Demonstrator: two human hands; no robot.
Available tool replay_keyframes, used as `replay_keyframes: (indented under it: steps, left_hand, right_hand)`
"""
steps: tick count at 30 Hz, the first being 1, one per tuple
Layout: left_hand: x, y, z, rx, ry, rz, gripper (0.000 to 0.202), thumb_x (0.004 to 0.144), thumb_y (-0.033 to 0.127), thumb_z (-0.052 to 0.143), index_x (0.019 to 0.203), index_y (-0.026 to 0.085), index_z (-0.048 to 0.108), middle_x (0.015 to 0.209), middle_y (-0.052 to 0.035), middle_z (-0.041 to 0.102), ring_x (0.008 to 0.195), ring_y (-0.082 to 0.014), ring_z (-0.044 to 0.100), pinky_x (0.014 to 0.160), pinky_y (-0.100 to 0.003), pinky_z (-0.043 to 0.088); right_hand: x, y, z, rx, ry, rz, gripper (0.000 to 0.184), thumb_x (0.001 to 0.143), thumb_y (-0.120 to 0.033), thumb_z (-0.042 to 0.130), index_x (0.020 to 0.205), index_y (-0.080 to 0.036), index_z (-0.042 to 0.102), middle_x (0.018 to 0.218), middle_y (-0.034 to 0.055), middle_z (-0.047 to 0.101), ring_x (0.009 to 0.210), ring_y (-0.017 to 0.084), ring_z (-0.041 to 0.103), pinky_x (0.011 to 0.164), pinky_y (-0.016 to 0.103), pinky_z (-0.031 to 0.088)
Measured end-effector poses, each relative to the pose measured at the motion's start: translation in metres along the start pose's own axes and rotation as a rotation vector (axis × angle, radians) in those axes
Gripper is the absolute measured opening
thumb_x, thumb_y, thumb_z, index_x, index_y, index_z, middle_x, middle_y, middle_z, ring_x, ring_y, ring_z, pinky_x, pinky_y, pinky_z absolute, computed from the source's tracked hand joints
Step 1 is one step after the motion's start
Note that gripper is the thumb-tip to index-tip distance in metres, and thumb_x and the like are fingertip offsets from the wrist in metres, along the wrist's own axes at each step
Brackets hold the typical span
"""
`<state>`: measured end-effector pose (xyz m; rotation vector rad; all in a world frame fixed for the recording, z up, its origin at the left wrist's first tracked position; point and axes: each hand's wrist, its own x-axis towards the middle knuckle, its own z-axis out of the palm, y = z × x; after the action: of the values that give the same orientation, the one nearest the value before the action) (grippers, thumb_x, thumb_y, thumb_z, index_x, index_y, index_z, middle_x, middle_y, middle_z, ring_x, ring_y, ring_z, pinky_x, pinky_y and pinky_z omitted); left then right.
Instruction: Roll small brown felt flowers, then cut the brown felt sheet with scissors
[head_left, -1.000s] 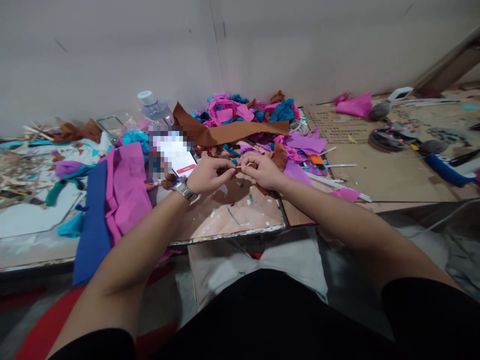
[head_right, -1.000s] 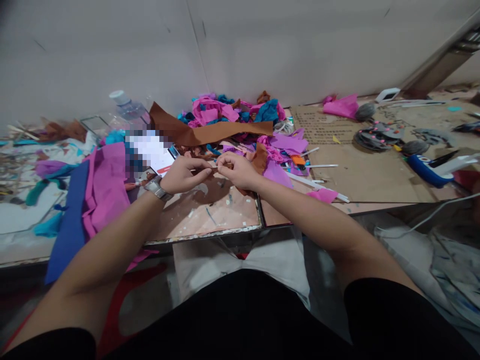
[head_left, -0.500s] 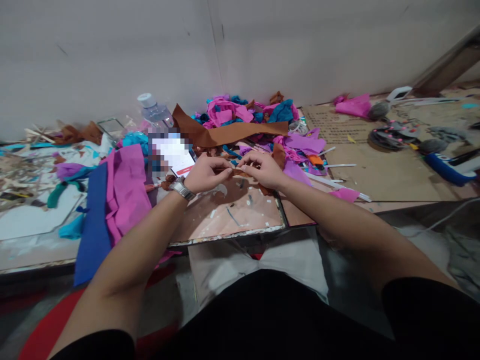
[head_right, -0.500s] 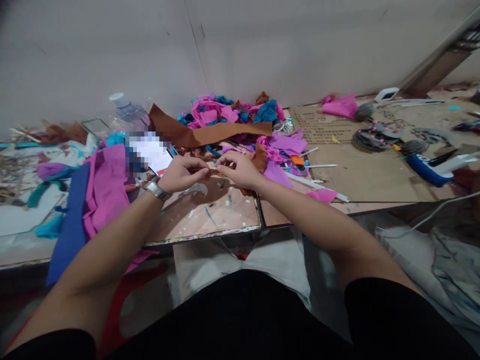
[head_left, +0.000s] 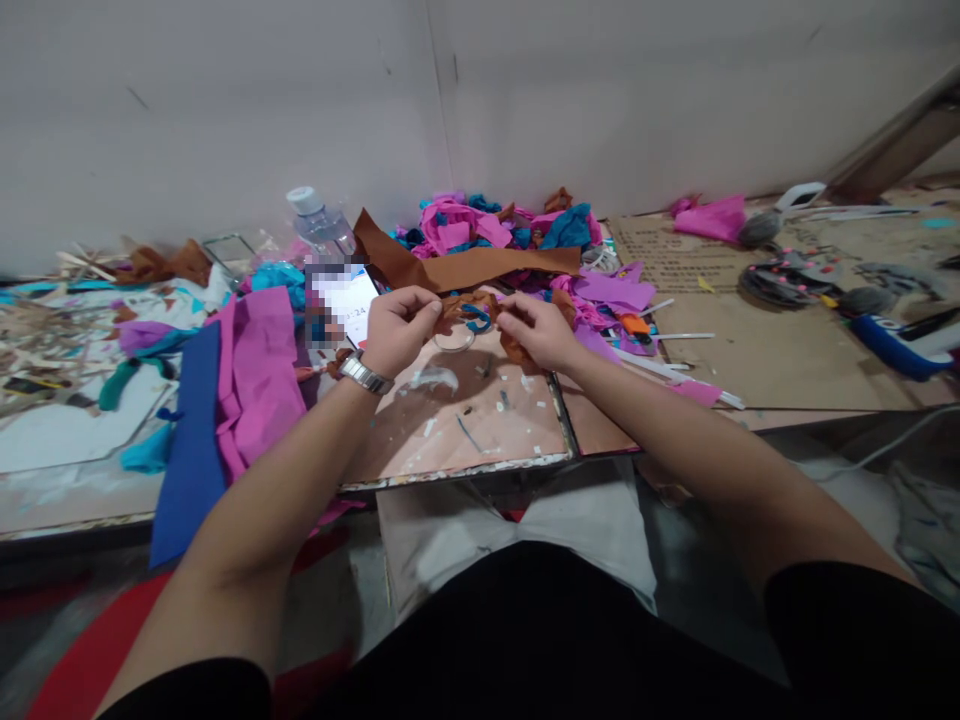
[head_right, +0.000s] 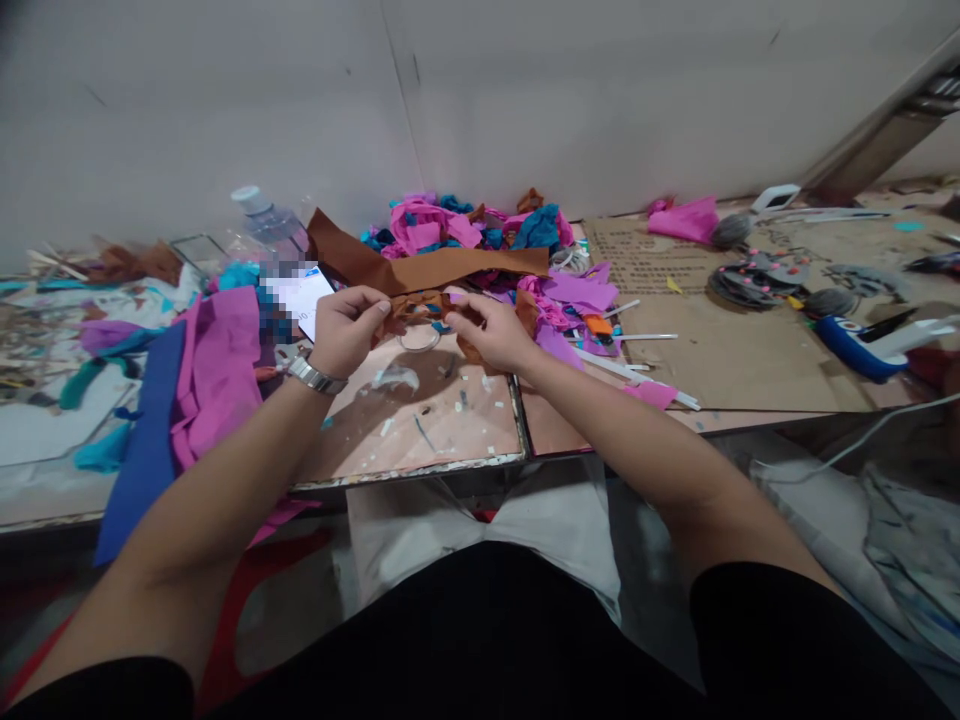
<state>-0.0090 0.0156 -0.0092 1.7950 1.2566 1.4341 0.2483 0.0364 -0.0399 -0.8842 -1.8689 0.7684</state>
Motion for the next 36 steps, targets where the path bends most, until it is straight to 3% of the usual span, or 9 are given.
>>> replay_keyframes:
  steps: [2,4,7,11,16,21,26,32,36]
  left_hand:
    - [0.003,-0.004,-0.001,0.009,0.110,0.022,0.017,0.085,0.035,0.071,0.079,0.019,0.072,0.061,0.0003,0.068,0.054,-0.0125,0.061,0.051,-0.023,0.046]
    - [0.006,-0.008,-0.001,-0.035,0.190,0.027,0.017,0.085,0.036,0.072,0.080,0.020,0.070,0.065,0.0003,0.068,0.056,-0.0133,0.063,0.052,-0.024,0.049]
    - [0.010,-0.013,-0.001,-0.152,0.260,0.018,0.021,0.088,0.041,0.071,0.083,0.022,0.066,0.067,0.0005,0.069,0.056,-0.0144,0.066,0.054,-0.025,0.054]
    - [0.012,-0.015,-0.001,-0.235,0.306,0.035,0.026,0.090,0.046,0.073,0.084,0.022,0.064,0.066,0.0016,0.068,0.054,-0.0136,0.067,0.057,-0.026,0.058]
    - [0.014,-0.020,-0.002,-0.282,0.333,0.075,0.032,0.088,0.051,0.077,0.082,0.022,0.065,0.063,0.0023,0.066,0.053,-0.0129,0.066,0.055,-0.023,0.055]
    - [0.015,-0.023,-0.003,-0.259,0.337,0.137,0.030,0.089,0.048,0.078,0.080,0.021,0.068,0.063,0.0025,0.064,0.053,-0.0120,0.064,0.052,-0.022,0.050]
    - [0.003,-0.013,-0.003,-0.049,0.221,0.257,0.023,0.090,0.040,0.076,0.081,0.020,0.072,0.058,0.0025,0.063,0.046,-0.0092,0.053,0.048,-0.021,0.040]
    - [-0.009,0.003,-0.003,0.210,-0.031,0.545,0.016,0.089,0.027,0.071,0.079,0.016,0.077,0.064,-0.0028,0.072,0.053,-0.0120,0.060,0.053,-0.024,0.043]
    - [-0.008,0.004,-0.004,0.294,-0.170,0.648,0.013,0.089,0.023,0.070,0.084,0.017,0.080,0.066,-0.0047,0.074,0.052,-0.0130,0.060,0.053,-0.027,0.043]
  right_hand:
    - [-0.003,0.000,-0.002,-0.172,-0.038,-0.093,0.042,0.091,-0.048,0.073,0.120,-0.018,0.073,0.106,0.0100,0.077,0.094,0.028,0.069,0.087,0.040,0.053]
    - [-0.004,0.000,-0.005,-0.277,-0.046,-0.141,0.046,0.087,-0.034,0.074,0.130,-0.018,0.070,0.112,0.0117,0.078,0.098,0.030,0.068,0.089,0.042,0.053]
    - [-0.001,0.003,-0.009,-0.381,-0.001,-0.177,0.041,0.086,-0.022,0.069,0.127,-0.017,0.072,0.114,0.0136,0.077,0.105,0.033,0.064,0.095,0.046,0.050]
    - [0.004,0.007,-0.016,-0.472,0.015,-0.186,0.025,0.090,-0.024,0.071,0.114,-0.017,0.077,0.109,0.0146,0.074,0.105,0.034,0.060,0.099,0.050,0.046]
    - [0.005,0.007,-0.018,-0.571,0.032,-0.178,0.026,0.092,-0.030,0.072,0.111,-0.016,0.083,0.110,0.0160,0.071,0.104,0.033,0.061,0.095,0.048,0.049]
    - [0.009,0.005,-0.028,-0.613,0.157,-0.042,0.022,0.089,-0.022,0.067,0.101,-0.020,0.085,0.083,0.0087,0.073,0.088,0.029,0.063,0.081,0.042,0.048]
    - [0.017,0.009,-0.045,-0.462,0.416,0.009,0.027,0.089,-0.020,0.060,0.107,-0.019,0.080,0.074,0.0017,0.071,0.068,0.020,0.063,0.071,0.034,0.050]
    - [0.020,0.014,-0.053,-0.382,0.570,-0.182,0.030,0.095,-0.020,0.051,0.117,-0.022,0.072,0.109,0.0083,0.078,0.087,0.023,0.073,0.082,0.040,0.061]
    - [0.025,0.022,-0.056,-0.417,0.515,-0.241,0.038,0.098,-0.026,0.052,0.135,-0.025,0.064,0.136,0.0125,0.072,0.124,0.030,0.070,0.108,0.052,0.059]
